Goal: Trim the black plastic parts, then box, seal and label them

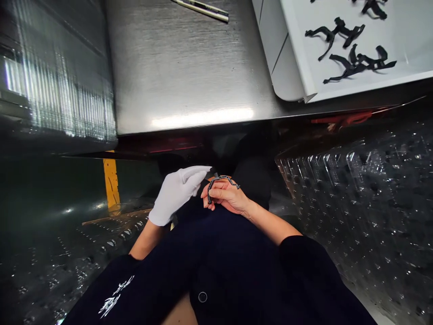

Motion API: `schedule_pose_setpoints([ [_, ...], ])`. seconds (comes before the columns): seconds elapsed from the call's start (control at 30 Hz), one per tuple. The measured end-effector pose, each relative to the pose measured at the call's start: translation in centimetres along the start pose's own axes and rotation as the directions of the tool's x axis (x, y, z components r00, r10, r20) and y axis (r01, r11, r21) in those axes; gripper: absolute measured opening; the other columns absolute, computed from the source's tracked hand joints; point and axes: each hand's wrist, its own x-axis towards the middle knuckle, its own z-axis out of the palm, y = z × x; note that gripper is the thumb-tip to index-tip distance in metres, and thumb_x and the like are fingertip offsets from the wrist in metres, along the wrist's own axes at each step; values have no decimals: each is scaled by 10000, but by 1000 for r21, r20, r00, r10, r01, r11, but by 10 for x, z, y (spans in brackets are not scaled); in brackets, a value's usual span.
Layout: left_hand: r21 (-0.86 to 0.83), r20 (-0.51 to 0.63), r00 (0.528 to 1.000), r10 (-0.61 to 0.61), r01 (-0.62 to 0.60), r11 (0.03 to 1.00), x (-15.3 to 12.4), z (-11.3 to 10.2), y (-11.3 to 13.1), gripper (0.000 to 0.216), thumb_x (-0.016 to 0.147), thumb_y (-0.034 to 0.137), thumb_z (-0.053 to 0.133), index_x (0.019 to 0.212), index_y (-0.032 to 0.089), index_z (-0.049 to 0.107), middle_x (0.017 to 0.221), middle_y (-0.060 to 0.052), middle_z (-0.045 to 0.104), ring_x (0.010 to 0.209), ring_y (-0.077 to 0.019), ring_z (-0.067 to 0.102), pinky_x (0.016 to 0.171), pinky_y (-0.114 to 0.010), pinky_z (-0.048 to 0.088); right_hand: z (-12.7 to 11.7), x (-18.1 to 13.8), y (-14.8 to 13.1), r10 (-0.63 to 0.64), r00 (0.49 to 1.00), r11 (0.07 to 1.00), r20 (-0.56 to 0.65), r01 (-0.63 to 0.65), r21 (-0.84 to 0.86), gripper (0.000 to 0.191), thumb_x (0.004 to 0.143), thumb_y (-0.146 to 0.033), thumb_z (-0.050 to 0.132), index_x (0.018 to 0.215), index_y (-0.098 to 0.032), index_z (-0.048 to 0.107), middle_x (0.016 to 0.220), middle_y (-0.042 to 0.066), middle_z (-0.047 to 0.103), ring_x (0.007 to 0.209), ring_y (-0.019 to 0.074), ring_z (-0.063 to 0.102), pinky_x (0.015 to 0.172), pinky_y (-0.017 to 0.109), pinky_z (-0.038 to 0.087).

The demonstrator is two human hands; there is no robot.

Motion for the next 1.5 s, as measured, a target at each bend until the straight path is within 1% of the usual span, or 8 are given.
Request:
schedule_pose_setpoints([
  [0.13, -253, 236, 970, -62, 123, 960, 0, 8, -2, 377, 895, 440, 642, 1082, 149, 794, 693, -11, 703, 569, -138, 599, 546, -234, 463, 5, -4, 1, 113, 993, 989, 40, -116, 93, 424, 718, -492, 887, 818, -128, 693, 649, 27, 681, 540, 101, 596, 486, 202, 489],
  [0.33, -534, 260, 965, -15, 157, 831, 1, 19, -8, 323, 860, 412, 698, 1032, 167, 818, 1038, -88, 781, 962, -230, 721, 826, -278, 569, 7, -6, 0, 265, 957, 947, 122, -282, 152, 441, 675, -502, 916, 775, -140, 684, 609, 17, 680, 480, 85, 569, 432, 176, 460],
  [0.63, -555, 266, 962, 58, 104, 825, 2, 21, -20, 289, 843, 438, 690, 842, 163, 777, 841, -50, 734, 820, -193, 678, 774, -260, 531, 10, -2, 1, 355, 916, 925, 187, -373, 76, 497, 664, -579, 892, 787, -142, 688, 618, 32, 697, 458, 85, 565, 422, 173, 470],
  [0.77, -443, 236, 965, 114, 2, 896, 5, 19, -24, 362, 881, 444, 583, 675, 167, 692, 666, -33, 626, 657, -168, 577, 645, -262, 477, 5, -10, -13, 253, 958, 943, 135, -212, -258, 469, 753, -584, 821, 807, -131, 712, 699, 66, 732, 584, 140, 666, 547, 236, 554],
  [0.87, -377, 230, 961, 150, -54, 925, 5, 17, -23, 450, 913, 500, 494, 659, 175, 673, 647, -39, 607, 606, -170, 537, 614, -277, 465, -6, -25, -25, -161, 987, 730, 12, 127, -672, 412, 815, -547, 776, 720, -166, 651, 561, -4, 635, 487, 114, 588, 491, 226, 496],
  [0.97, -281, 238, 957, 164, -94, 955, 6, 17, -22, 475, 940, 500, 446, 672, 177, 667, 636, -39, 594, 593, -171, 527, 602, -275, 451, -10, -37, -32, -584, 798, 289, 149, 376, -880, 373, 824, -508, 786, 979, -188, 673, 625, -13, 665, 500, 134, 610, 497, 254, 524],
  [1.1, -188, 228, 943, 243, -202, 961, 8, 18, -21, 457, 971, 457, 412, 715, 184, 675, 671, -46, 626, 649, -185, 570, 627, -269, 454, 0, -38, -36, -612, 592, -142, 523, 569, -810, 301, 904, -268, 719, 1199, -224, 672, 772, 27, 766, 623, 174, 724, 578, 280, 603],
  [1.5, 68, 308, 883, 354, -391, 918, 7, 22, -35, 314, 971, 298, 478, 1047, 177, 758, 905, -72, 726, 866, -223, 676, 925, -325, 525, 15, -37, -39, -619, 530, -339, 579, 485, -806, 227, 937, -129, 653, 1134, -223, 714, 730, -4, 769, 614, 144, 726, 605, 234, 624],
])
